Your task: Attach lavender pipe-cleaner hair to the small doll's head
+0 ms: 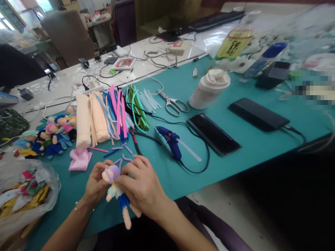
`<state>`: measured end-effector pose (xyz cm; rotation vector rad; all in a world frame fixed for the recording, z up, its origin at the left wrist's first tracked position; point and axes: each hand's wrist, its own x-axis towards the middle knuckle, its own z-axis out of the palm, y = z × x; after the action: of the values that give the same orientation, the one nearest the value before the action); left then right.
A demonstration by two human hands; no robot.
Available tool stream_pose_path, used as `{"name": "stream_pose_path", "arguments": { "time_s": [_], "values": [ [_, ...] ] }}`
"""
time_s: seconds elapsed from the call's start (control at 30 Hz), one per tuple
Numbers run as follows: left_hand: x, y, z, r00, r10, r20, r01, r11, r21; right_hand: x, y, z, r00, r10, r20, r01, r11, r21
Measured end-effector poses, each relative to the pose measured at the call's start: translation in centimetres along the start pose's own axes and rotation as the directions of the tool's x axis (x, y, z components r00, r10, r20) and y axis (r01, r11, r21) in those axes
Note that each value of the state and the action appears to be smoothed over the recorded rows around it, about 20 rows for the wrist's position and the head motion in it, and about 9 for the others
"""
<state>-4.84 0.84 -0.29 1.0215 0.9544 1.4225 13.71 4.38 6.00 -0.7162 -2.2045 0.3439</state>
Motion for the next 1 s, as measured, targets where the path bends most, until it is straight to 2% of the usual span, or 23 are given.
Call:
{"name": "stream_pose_path", "arguments": {
  "time_s": [0.37,0.53,0.73,0.83,1.0],
  "values": [
    [-0.07,-0.47,-0.32,1.000,0.005,0.010,-0.005,1.000,0.001,-0.20,0.19,-0.02,0.999,-0.039,0.014,0.039,0.999,-0.008],
    [-0.07,-0.70,-0.33,0.999,0.028,0.025,-0.026,0.998,-0.054,-0.45,0.14,-0.04,0.999,-0.036,0.029,0.037,0.999,-0.021],
    [0.10,-0.62,0.03,0.995,0.019,0.100,-0.003,0.987,-0.163,-0.54,-0.13,-0.15,0.998,-0.017,0.060,0.020,0.999,-0.049],
    [0.09,-0.59,0.16,0.995,-0.003,0.103,0.021,0.984,-0.179,-0.65,-0.18,-0.10,0.996,-0.002,0.086,0.007,0.998,-0.057],
    [-0.16,-0.65,0.21,0.991,-0.111,0.075,0.123,0.977,-0.176,-0.91,-0.08,0.16,0.994,0.026,0.107,-0.017,0.996,-0.083]
  ]
}}
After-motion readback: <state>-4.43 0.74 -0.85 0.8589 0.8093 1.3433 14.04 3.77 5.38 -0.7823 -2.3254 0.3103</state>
